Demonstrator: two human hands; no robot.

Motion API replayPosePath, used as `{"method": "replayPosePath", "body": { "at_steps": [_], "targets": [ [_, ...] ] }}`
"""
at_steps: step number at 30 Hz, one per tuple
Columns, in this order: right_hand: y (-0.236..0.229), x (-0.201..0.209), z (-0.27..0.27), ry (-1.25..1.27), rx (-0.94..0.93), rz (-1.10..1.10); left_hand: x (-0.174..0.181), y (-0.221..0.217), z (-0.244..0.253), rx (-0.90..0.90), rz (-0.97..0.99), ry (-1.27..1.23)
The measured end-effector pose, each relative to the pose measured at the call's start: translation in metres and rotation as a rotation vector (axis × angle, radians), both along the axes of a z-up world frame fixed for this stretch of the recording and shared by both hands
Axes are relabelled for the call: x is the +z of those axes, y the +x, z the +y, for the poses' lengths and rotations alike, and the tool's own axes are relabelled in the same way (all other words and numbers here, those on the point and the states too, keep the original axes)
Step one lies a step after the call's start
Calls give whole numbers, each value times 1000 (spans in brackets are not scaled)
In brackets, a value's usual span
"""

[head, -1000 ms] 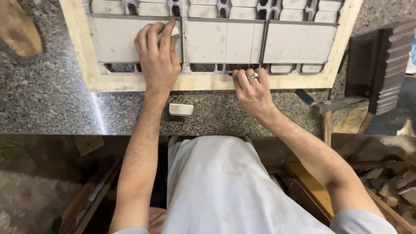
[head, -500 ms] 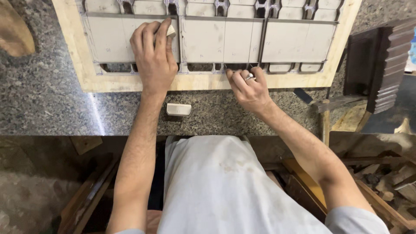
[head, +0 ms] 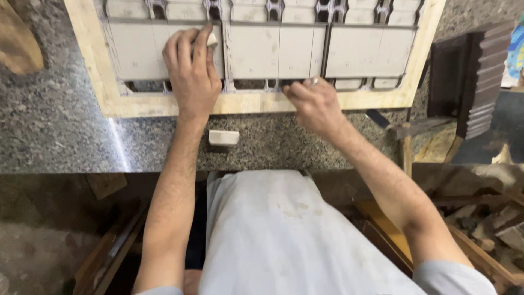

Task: The person places small rectangular inserts into a grid-like wooden mold frame, uses a small wooden block and a hammer to tap the components into place, and then removes the pieces and sets them aside.

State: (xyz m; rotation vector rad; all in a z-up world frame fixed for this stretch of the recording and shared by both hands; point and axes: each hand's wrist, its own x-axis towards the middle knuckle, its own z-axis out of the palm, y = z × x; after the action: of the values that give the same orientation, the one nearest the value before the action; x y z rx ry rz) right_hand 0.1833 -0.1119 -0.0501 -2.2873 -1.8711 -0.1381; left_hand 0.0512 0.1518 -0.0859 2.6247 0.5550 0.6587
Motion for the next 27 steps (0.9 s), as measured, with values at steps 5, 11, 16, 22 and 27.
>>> {"method": "replayPosePath", "body": {
  "at_steps": [5, 11, 16, 22, 27],
  "targets": [
    [7, -3, -1, -33, 9, -63, -6, 6, 4, -15, -1, 3],
    [-4, 13, -4, -86, -62, 60, -6, -2, 4, -14, 0, -3],
    [-22, 26, -59, 268, -359, 270, -11, 4, 2, -4, 33, 11],
    [-51, 1, -225, -150, -1165, -73, -15, 4, 11, -28, -13, -4],
    [-65, -28, -326, -113, -1229, 138, 14, 4, 30, -104, 145, 20]
  ]
}}
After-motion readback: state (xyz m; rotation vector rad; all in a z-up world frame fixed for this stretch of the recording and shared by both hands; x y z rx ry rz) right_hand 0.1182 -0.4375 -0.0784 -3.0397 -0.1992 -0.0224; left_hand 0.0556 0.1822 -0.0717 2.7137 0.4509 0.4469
